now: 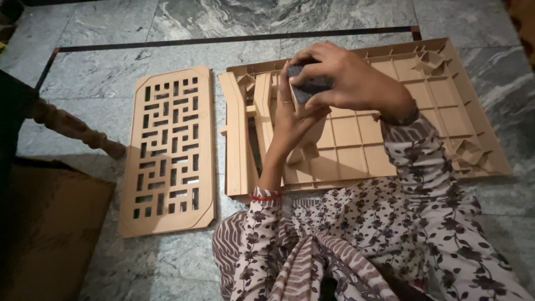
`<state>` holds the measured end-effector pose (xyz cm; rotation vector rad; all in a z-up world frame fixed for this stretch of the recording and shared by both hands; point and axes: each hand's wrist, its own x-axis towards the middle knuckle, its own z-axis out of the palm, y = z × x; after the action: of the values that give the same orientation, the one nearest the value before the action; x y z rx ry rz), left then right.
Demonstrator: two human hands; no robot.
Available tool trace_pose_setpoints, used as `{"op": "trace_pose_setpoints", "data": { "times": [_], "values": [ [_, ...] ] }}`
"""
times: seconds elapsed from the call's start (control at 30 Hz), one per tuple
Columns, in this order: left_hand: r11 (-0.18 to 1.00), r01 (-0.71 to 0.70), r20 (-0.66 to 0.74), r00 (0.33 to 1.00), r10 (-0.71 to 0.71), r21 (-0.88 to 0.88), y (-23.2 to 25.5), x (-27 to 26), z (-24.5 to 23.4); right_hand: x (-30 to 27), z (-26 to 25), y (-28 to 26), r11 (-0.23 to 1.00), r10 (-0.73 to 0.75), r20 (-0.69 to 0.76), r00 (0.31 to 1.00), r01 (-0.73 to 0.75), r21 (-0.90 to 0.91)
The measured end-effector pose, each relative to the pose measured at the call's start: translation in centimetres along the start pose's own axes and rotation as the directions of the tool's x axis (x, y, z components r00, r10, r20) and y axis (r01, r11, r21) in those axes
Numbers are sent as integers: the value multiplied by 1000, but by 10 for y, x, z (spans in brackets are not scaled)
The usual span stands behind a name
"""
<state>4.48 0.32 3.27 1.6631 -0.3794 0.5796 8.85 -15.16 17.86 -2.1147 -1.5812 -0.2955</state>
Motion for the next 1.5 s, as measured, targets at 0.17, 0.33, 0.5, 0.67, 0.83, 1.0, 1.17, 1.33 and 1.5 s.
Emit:
{"op": "trace_pose_setpoints", "data": {
  "times": [0.17, 0.33, 0.5, 0.67, 0.83, 1.0, 1.17, 1.33, 1.5],
  "values": [
    [999, 17, 30, 999, -16, -34, 0, 5, -1, -11, 5, 1, 993, 17, -73, 997, -25, -112],
    [994, 5, 36, 999, -1, -108, -1, 4, 1, -14, 7, 6, 998, 50, -118, 992, -55, -33],
    [999, -39, 19, 999, 40, -28, 0, 4, -1, -16, 12, 4, 992, 111, -83, 990, -115, -49],
    [999, -5, 2, 1000, 6, -33, 2, -1, -2, -20, 15, 7, 986, 166, -37, 985, -166, -11],
    [999, -10, 11, 1000, 11, -35, 0, -2, -1, -29, 30, 8, 980, 196, -109, 975, -191, 53],
    [997, -16, 60, 998, 21, -79, -9, 5, -5, -33, 76, -10, 973, 34, -500, 865, -143, -180],
    [997, -10, 62, 998, 15, -75, -8, 9, -4, -36, 85, -16, 961, -3, -584, 812, -159, -226],
    [999, -34, 40, 999, 33, 21, -9, 16, -4, -28, 86, -7, 955, -46, -619, 784, -147, -256],
    [984, -158, 27, 987, 156, 79, -16, 18, -4, -27, 91, -1, 950, -76, -638, 767, -138, -279]
  ]
}}
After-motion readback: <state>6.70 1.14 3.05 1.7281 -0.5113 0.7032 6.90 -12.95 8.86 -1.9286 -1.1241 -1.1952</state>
